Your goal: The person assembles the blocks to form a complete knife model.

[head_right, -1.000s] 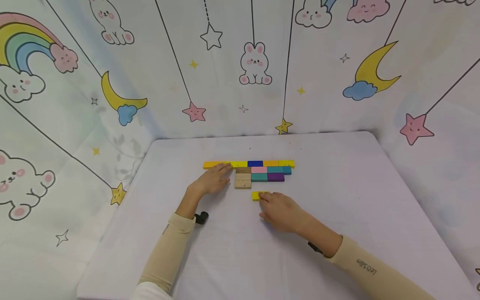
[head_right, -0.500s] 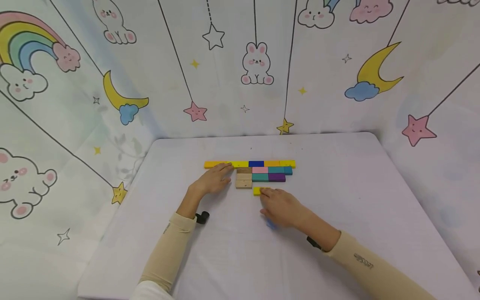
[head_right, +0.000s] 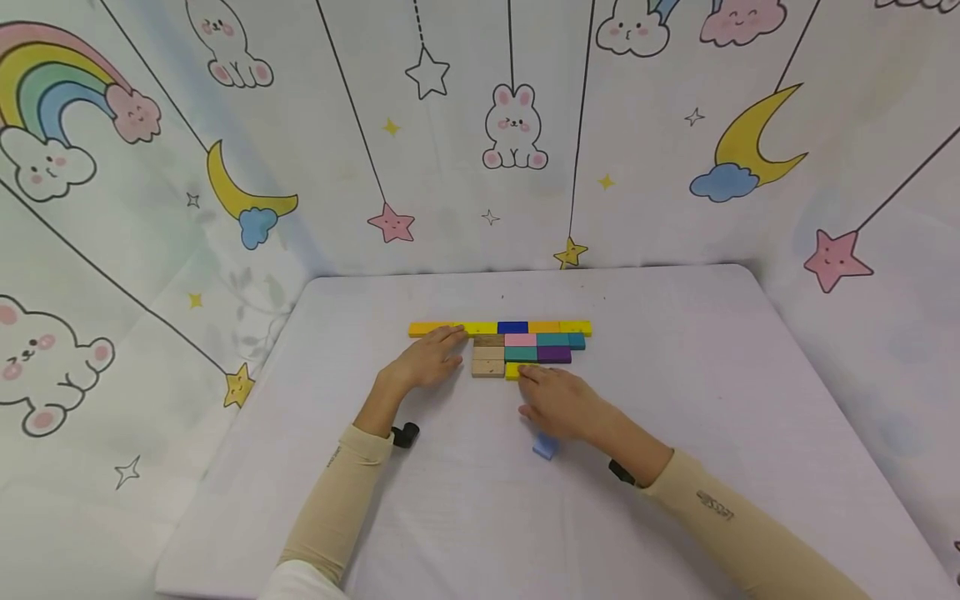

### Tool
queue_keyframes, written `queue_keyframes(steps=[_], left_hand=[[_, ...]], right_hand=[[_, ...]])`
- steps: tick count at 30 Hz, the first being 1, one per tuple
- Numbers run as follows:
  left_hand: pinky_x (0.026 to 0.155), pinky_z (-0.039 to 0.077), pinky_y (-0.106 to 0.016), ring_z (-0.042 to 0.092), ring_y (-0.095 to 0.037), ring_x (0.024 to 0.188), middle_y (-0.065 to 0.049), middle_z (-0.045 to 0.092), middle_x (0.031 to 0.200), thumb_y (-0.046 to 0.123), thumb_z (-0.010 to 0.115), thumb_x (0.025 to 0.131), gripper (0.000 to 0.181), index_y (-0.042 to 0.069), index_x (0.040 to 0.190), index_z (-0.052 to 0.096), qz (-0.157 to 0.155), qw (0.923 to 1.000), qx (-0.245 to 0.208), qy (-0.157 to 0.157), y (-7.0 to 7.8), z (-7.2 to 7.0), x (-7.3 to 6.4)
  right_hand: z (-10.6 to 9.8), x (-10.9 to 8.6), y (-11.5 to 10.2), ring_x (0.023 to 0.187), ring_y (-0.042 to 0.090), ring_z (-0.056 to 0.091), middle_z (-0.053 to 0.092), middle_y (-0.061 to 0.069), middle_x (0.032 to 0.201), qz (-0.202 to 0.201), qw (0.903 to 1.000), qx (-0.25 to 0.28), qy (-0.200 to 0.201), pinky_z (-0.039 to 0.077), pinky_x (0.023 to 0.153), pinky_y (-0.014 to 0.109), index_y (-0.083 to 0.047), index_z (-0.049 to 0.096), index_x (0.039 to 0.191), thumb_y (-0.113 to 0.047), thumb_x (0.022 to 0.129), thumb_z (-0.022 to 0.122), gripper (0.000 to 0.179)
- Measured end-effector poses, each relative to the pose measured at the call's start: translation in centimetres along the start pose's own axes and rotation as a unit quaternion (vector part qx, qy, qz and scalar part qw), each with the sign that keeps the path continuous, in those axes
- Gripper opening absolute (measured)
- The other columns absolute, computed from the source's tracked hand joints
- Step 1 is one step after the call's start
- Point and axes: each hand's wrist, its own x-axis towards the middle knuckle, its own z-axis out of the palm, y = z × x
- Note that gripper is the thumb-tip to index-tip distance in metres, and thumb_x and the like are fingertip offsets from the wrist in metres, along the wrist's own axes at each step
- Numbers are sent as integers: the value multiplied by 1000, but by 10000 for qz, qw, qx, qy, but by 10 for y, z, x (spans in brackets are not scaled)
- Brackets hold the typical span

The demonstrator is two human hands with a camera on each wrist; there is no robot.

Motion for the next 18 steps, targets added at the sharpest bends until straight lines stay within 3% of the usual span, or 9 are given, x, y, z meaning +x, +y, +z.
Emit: queue_keyframes(steps=[18], left_hand=[[131,19,-42,22,-28,159,-7,28,171,31,47,112,57,10,163,35,-29,9999,-122,11,1,-1,-2]], right_hand=[[1,3,1,145,35,48,48,18,158,-19,10000,-46,16,42,118,54,1,51,152,-40,103,66,66]])
